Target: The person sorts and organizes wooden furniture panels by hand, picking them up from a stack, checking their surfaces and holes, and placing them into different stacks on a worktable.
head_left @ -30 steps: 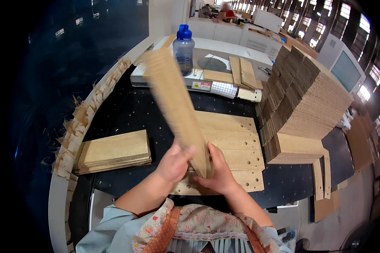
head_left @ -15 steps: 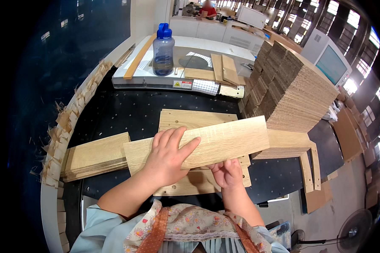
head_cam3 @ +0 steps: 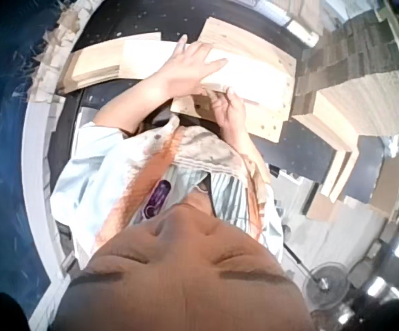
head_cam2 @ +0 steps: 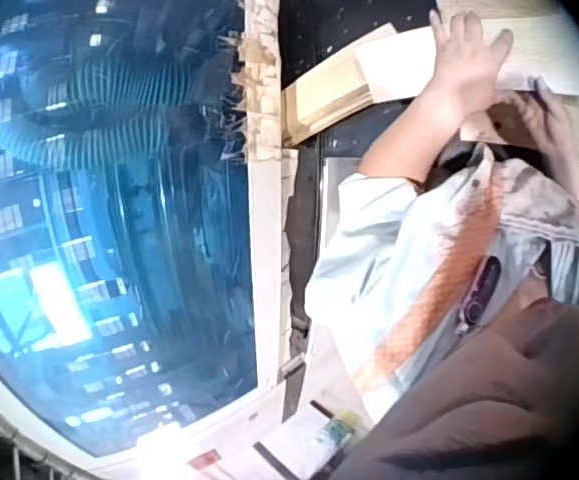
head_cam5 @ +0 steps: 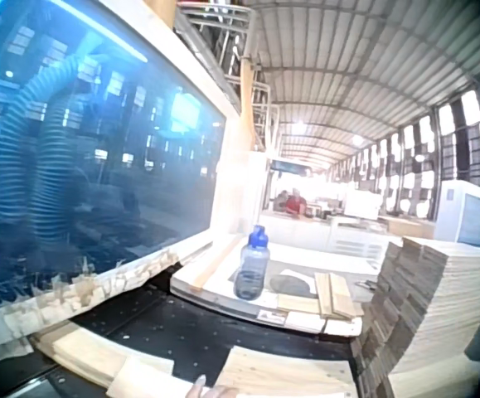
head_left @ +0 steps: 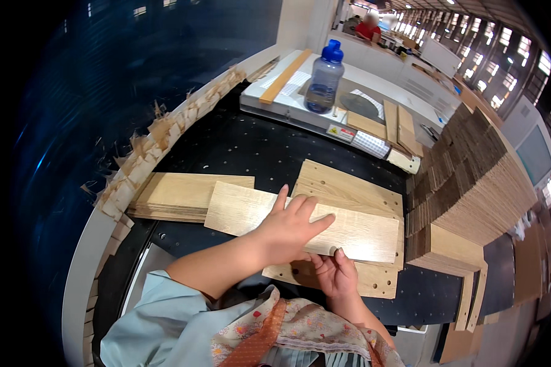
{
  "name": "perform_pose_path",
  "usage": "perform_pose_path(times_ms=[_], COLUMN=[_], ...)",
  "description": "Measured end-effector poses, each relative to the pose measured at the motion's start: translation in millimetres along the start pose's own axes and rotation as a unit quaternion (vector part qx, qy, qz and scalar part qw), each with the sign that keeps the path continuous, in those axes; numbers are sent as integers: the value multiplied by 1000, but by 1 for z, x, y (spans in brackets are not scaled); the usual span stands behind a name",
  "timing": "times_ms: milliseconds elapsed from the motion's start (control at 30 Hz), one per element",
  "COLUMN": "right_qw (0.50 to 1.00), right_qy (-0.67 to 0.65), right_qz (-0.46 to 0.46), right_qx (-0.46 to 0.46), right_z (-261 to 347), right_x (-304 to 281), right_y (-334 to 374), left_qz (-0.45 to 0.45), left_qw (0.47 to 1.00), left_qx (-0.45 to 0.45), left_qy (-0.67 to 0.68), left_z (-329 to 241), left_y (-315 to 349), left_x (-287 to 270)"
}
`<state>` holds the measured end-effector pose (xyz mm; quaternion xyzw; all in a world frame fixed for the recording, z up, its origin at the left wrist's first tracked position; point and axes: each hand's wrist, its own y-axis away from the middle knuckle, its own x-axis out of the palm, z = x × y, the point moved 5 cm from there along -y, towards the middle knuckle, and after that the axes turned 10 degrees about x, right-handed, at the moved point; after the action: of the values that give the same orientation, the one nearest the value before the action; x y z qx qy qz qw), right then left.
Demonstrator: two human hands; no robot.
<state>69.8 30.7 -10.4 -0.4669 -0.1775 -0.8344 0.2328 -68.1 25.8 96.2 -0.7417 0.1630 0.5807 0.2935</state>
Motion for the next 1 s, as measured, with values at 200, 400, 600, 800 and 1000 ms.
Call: perform_pose_path(times_ms=[200,400,600,800,1000], right_qw=[999,994,990,989,991], right_qy=[-6,85,119,108,91], right_qz=[49,32,-9,-1,-12], right_qx=[20,61,79,99,101], right_z=[4,-5,-15,-19,-17], right_x=[-10,-2,-13,-23,-35], right_y=[-12,-20,-27,-23,-18], left_qz=[50,70,72,110,134], left_qw=[996,979,953,935,938], left_qx=[-67,-187,-293,-336,-320], left_qy=[0,46,37,19,-14], left_z=[66,145,167,178,172], left_y=[61,139,181,190,178], left_x=[-14,-28,-45,-45,-48])
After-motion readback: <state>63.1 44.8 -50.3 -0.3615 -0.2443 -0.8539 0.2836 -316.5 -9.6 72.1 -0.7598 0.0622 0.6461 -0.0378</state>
